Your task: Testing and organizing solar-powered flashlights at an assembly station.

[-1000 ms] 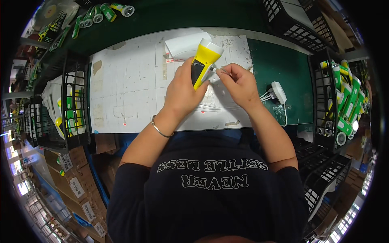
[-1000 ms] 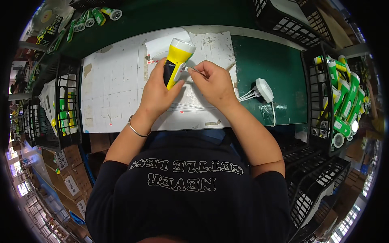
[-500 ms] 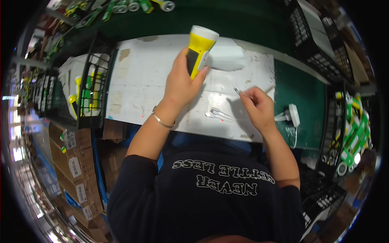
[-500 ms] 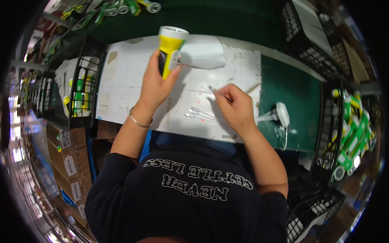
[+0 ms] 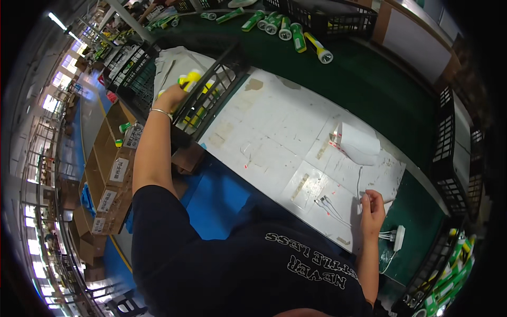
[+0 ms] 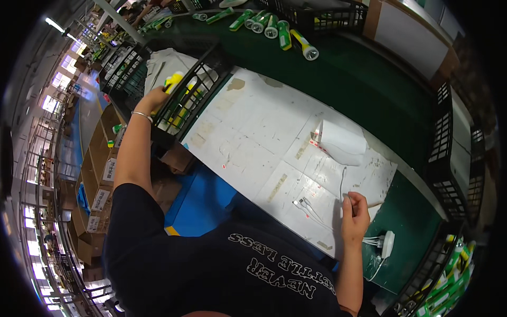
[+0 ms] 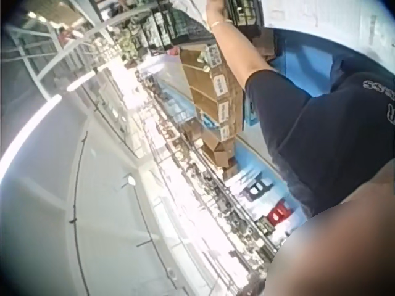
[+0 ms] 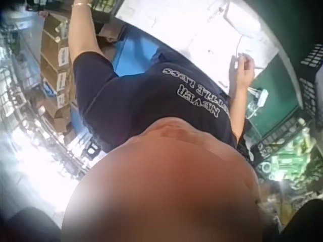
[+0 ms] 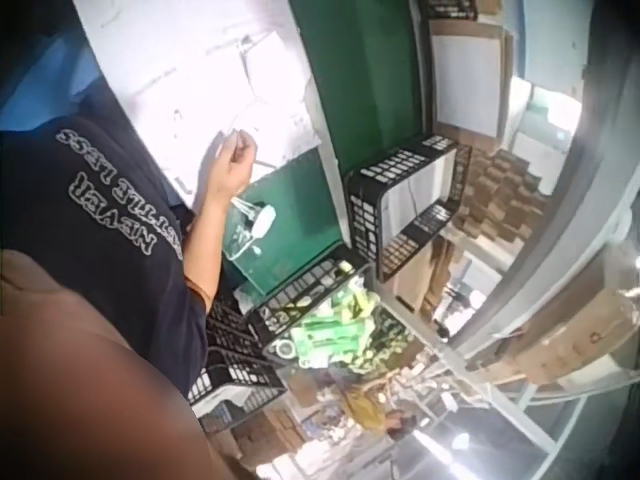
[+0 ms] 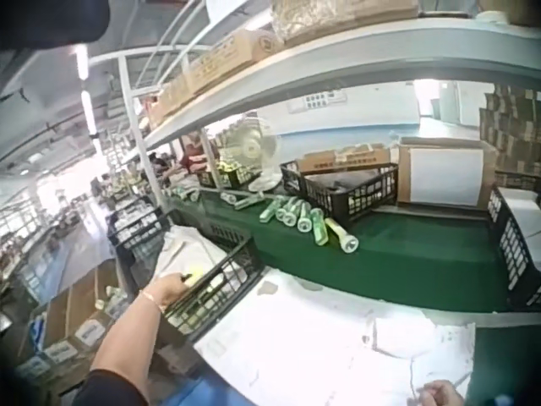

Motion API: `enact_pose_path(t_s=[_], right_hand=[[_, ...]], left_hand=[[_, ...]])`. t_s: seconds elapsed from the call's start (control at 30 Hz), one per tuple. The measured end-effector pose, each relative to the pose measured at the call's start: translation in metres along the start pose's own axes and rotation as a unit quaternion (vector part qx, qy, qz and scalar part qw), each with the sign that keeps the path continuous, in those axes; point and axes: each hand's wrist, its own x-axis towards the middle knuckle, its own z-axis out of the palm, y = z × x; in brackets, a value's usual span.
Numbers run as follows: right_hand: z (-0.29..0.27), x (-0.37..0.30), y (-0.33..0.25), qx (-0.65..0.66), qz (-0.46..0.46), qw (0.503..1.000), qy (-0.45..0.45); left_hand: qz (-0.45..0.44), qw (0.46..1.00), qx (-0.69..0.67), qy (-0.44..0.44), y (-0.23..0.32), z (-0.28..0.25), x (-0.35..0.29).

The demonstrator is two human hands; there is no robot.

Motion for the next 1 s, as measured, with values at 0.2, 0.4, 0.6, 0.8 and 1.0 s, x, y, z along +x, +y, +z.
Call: enact_pose_path(t_s=[0.2,0.4,0.6,0.8,1.0], right_hand=[[0.007,-0.001,0.01,-0.016,-0.03,0.999,0.014],[0.015,-0.002,0.008,-0.069,-0.047,0.996,0.042],[0.015,0.0,0.007,-0.095,-0.04,0.993,0.064],[0.015,0.001,0.004,-0.117,-0.053,0.988,0.088],[0.014,-0.001,0.012,-0.053,-0.043,0.994,0.081]], left_hand=[[-0.033,0.998,-0.037,0.043,0.02,0.004,0.034],[0.276,0.918,-0.186,0.216,0.235,0.009,0.028],[0.335,0.926,-0.137,0.109,0.366,0.098,0.058],[0.279,0.953,-0.118,0.032,0.438,0.121,0.071],[0.315,0.88,-0.283,0.215,0.391,0.08,0.032]])
